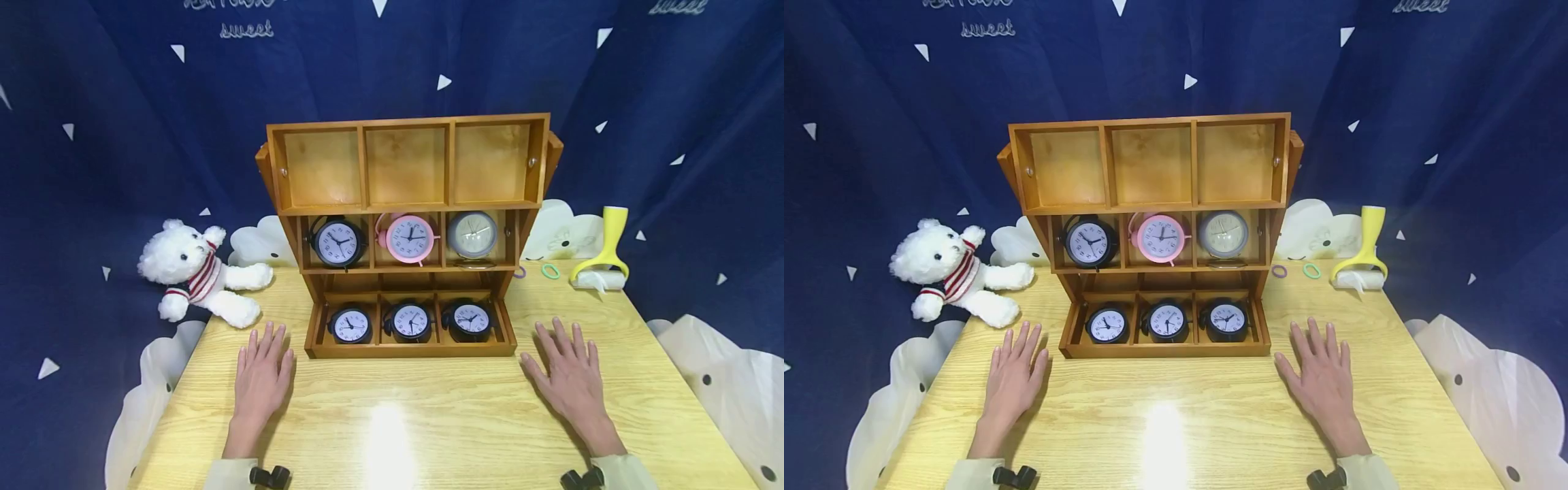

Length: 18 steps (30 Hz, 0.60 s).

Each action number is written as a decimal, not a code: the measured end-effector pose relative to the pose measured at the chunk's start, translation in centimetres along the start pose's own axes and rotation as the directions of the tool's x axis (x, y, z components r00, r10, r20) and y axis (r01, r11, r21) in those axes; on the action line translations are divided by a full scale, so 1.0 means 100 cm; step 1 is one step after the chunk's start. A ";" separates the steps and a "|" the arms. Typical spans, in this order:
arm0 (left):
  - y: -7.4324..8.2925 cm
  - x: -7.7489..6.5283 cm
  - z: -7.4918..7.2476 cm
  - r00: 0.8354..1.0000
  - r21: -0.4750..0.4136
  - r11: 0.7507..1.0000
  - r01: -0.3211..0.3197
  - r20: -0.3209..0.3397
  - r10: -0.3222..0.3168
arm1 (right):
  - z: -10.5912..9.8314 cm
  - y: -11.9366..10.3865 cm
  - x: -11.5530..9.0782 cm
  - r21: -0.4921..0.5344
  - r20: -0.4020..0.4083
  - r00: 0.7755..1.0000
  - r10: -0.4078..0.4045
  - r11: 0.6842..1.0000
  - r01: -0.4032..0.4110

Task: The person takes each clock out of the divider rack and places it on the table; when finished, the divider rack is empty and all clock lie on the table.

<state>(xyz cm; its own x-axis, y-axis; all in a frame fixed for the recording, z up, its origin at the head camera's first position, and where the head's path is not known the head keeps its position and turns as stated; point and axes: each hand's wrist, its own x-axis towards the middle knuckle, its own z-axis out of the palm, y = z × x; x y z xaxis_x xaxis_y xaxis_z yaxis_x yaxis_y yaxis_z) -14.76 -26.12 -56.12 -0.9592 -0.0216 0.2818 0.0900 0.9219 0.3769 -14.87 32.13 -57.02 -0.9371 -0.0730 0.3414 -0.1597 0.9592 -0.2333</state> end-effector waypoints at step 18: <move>0.034 0.021 0.032 0.998 -0.309 0.950 -0.044 -0.056 0.028 | -0.001 -0.071 0.063 0.300 -0.002 0.991 -0.133 0.945 0.128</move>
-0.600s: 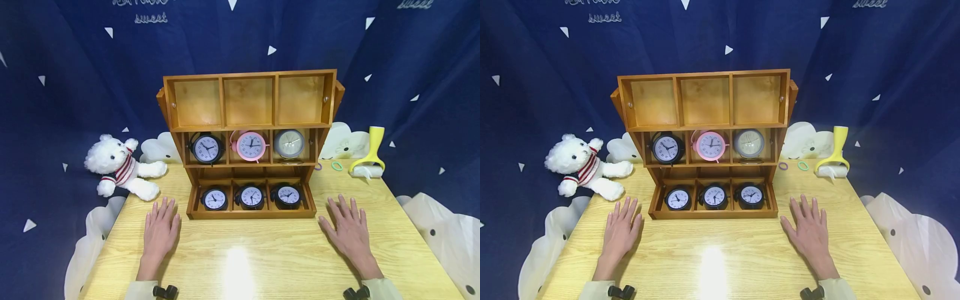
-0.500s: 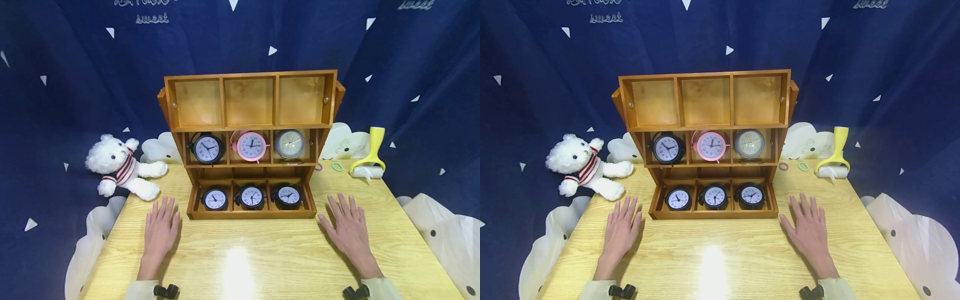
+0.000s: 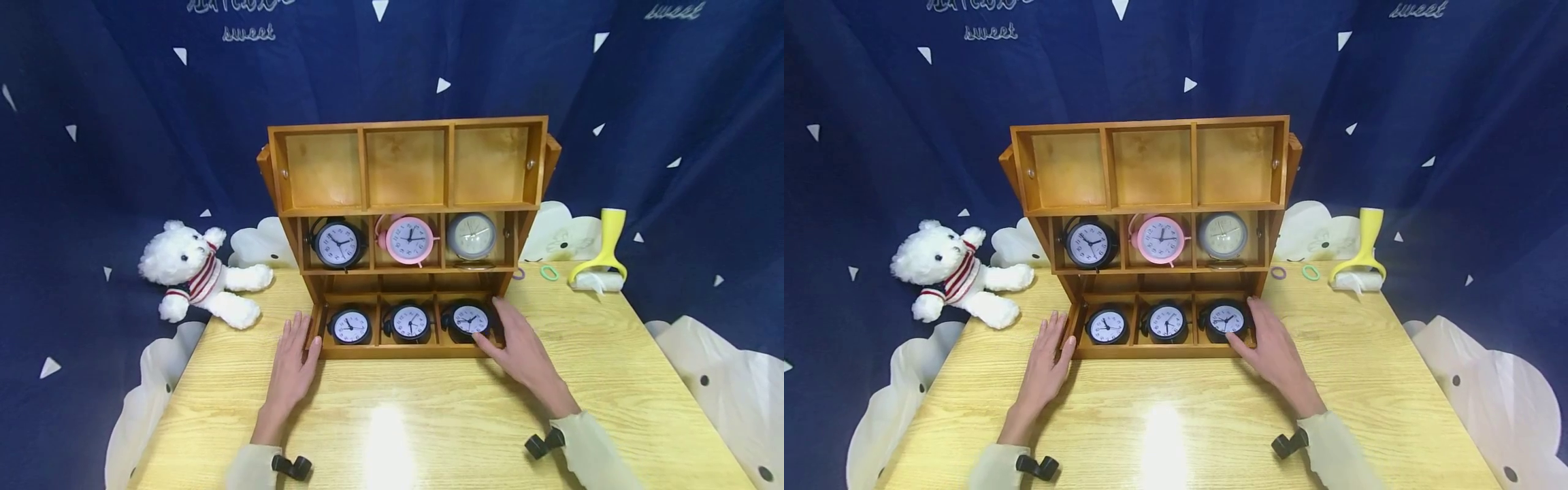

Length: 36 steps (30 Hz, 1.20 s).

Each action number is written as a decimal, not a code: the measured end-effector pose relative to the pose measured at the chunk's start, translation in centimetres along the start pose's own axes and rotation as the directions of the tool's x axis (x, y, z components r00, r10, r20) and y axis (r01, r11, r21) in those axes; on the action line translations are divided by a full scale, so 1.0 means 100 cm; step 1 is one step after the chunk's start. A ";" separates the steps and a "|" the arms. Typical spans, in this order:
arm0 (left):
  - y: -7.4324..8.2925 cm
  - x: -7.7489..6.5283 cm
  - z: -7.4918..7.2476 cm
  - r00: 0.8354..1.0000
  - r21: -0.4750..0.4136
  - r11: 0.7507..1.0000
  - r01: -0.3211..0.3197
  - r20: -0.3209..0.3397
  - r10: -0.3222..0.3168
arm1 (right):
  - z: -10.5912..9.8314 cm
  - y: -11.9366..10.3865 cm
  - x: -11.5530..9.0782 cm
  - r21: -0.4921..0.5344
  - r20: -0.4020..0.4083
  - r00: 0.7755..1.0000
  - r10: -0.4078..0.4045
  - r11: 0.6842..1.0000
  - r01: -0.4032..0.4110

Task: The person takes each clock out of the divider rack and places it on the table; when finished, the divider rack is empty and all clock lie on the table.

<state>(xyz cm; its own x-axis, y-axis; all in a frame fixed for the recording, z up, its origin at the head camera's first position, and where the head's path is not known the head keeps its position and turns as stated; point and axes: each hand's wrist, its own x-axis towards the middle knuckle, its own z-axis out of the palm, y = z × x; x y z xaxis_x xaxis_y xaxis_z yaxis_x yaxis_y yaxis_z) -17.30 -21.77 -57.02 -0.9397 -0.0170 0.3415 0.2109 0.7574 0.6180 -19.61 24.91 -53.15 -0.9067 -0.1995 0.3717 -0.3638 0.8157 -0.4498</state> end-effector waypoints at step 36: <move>-0.011 0.001 0.013 0.983 -0.542 0.822 0.173 0.037 -0.182 | 0.004 -0.033 0.034 0.037 -0.119 0.993 -0.013 0.999 0.017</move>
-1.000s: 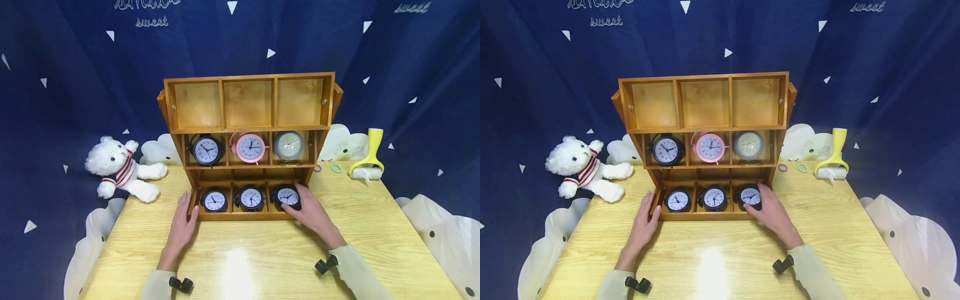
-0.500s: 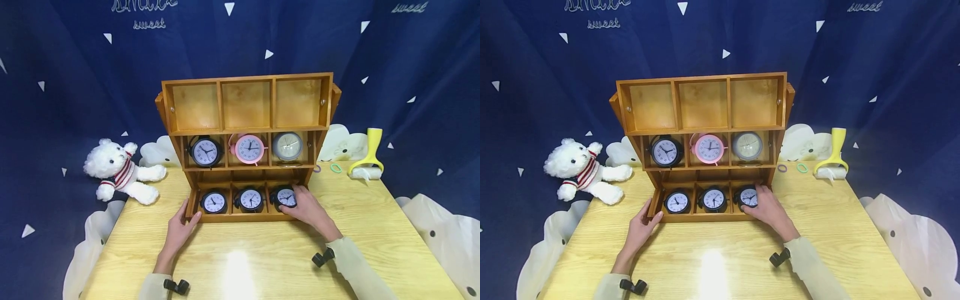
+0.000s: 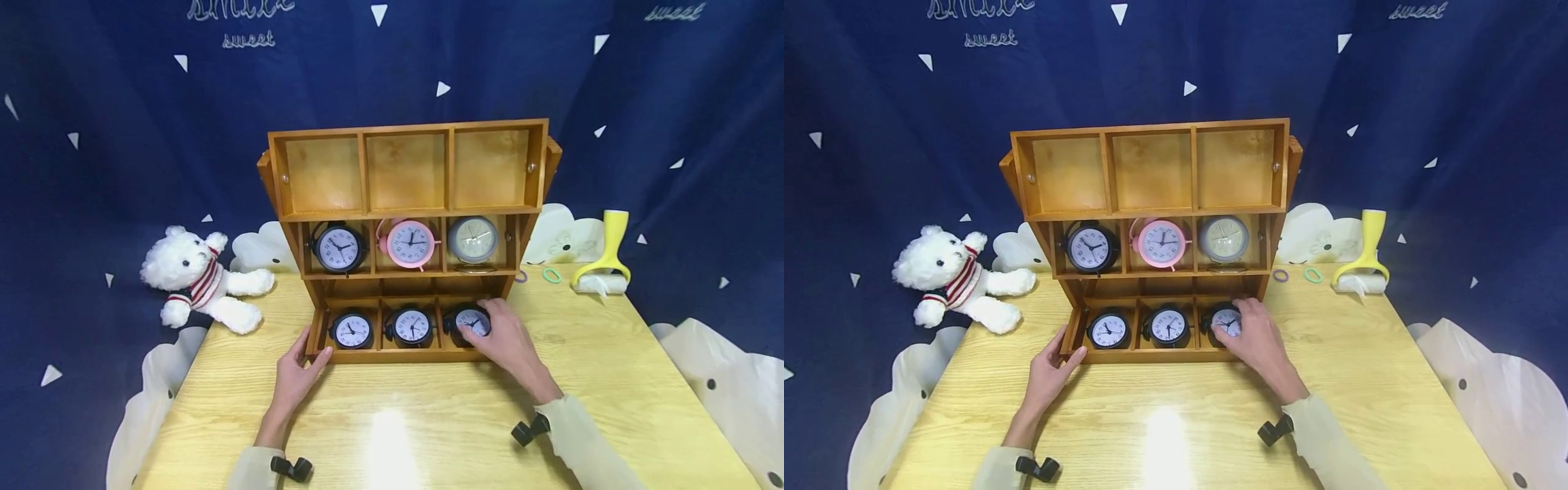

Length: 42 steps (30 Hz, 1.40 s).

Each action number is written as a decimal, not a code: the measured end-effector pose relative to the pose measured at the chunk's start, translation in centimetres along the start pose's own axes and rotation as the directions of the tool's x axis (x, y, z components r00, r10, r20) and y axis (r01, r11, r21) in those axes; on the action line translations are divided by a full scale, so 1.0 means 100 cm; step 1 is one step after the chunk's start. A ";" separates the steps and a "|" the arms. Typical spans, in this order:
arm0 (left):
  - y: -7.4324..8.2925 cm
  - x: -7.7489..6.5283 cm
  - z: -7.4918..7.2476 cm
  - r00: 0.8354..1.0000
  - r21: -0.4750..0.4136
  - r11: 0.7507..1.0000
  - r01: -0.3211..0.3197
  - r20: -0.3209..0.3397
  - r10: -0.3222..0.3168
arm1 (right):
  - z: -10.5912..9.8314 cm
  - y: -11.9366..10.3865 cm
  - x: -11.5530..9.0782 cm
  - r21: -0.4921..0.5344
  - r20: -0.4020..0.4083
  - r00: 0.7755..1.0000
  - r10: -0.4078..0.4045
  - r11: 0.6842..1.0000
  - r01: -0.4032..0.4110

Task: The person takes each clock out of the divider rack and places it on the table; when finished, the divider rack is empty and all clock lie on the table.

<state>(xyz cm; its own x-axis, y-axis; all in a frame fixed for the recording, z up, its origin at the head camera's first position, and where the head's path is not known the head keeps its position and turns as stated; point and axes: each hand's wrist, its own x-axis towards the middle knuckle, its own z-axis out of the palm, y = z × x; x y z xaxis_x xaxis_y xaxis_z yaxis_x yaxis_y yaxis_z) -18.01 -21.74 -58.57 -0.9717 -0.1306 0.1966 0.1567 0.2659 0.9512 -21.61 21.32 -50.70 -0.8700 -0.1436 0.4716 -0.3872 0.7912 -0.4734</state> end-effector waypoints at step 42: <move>0.001 0.002 0.002 1.000 0.013 1.000 0.012 -0.001 -0.012 | -0.039 -0.037 0.100 0.170 -0.376 0.926 0.039 0.985 0.028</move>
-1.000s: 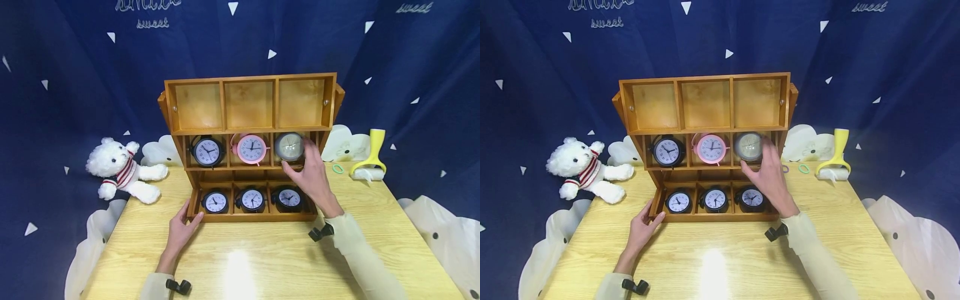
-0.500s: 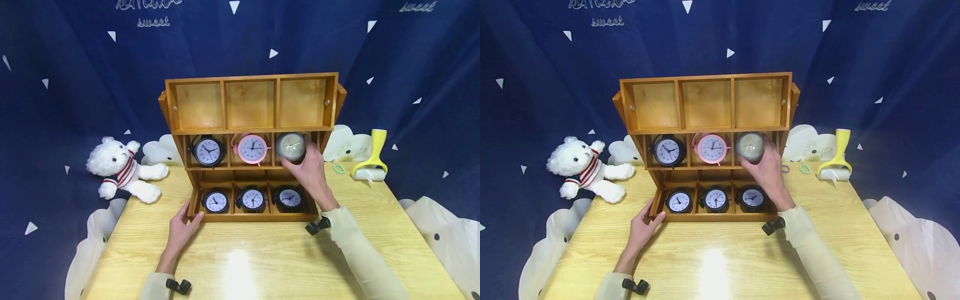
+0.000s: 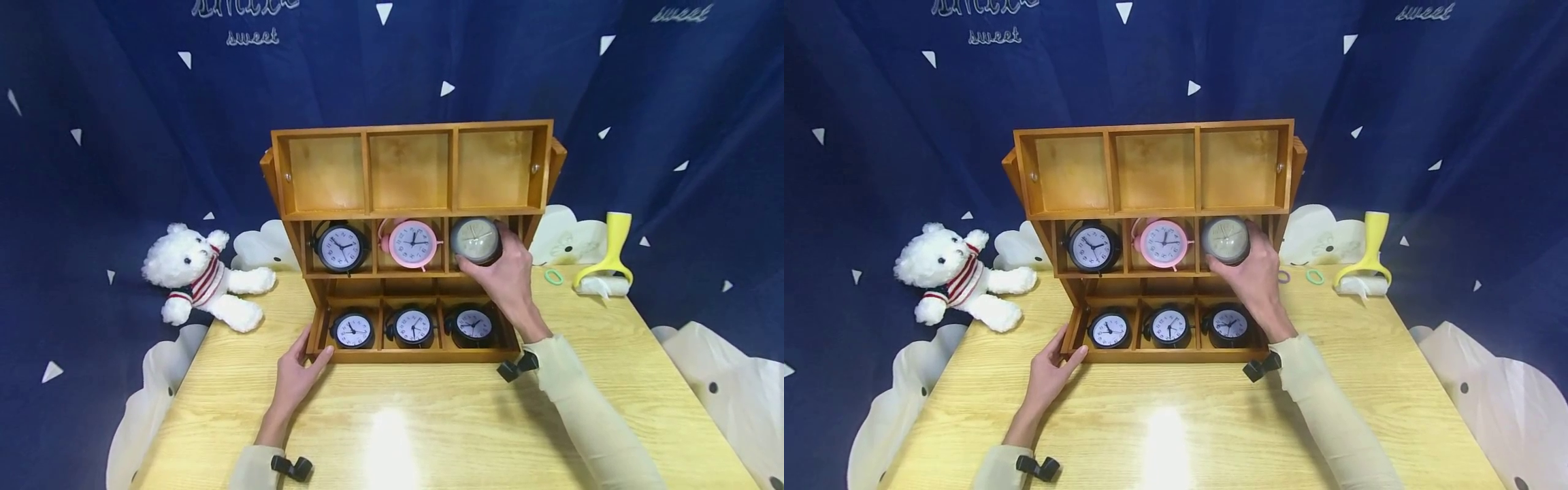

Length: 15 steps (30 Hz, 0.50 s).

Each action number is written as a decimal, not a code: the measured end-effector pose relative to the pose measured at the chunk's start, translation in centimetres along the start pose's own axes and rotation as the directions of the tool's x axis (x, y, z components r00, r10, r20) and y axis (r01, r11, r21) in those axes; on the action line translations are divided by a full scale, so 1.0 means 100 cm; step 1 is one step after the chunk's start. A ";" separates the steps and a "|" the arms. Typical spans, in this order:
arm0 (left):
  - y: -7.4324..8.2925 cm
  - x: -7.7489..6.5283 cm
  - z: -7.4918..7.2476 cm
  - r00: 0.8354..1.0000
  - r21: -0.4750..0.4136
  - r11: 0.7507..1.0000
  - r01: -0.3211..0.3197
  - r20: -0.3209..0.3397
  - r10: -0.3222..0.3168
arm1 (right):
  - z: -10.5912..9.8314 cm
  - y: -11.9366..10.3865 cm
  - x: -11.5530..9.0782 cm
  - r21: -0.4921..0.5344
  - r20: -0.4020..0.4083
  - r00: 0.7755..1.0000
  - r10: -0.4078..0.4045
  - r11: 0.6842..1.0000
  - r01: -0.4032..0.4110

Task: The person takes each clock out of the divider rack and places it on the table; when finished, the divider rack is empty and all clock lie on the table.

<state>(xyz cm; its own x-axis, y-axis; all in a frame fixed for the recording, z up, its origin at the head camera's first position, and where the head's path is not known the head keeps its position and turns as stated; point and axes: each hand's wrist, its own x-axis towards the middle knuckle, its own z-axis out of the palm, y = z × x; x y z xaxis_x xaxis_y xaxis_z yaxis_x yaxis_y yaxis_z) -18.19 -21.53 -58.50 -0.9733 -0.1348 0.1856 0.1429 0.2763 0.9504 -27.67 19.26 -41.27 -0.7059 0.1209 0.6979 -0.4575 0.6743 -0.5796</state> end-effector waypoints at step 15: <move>-0.001 -0.001 -0.001 1.000 -0.043 0.999 -0.017 -0.008 0.016 | -0.019 -0.010 -0.004 0.003 -0.047 0.999 0.017 1.000 -0.017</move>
<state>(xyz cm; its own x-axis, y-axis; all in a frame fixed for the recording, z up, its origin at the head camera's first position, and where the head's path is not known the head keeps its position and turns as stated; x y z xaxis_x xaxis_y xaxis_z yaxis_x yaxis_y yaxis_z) -18.06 -21.60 -58.58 -0.9693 -0.1383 0.2031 0.1667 0.2371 0.9571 -25.89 19.93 -40.22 -0.6874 0.1660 0.7070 -0.4476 0.6698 -0.5925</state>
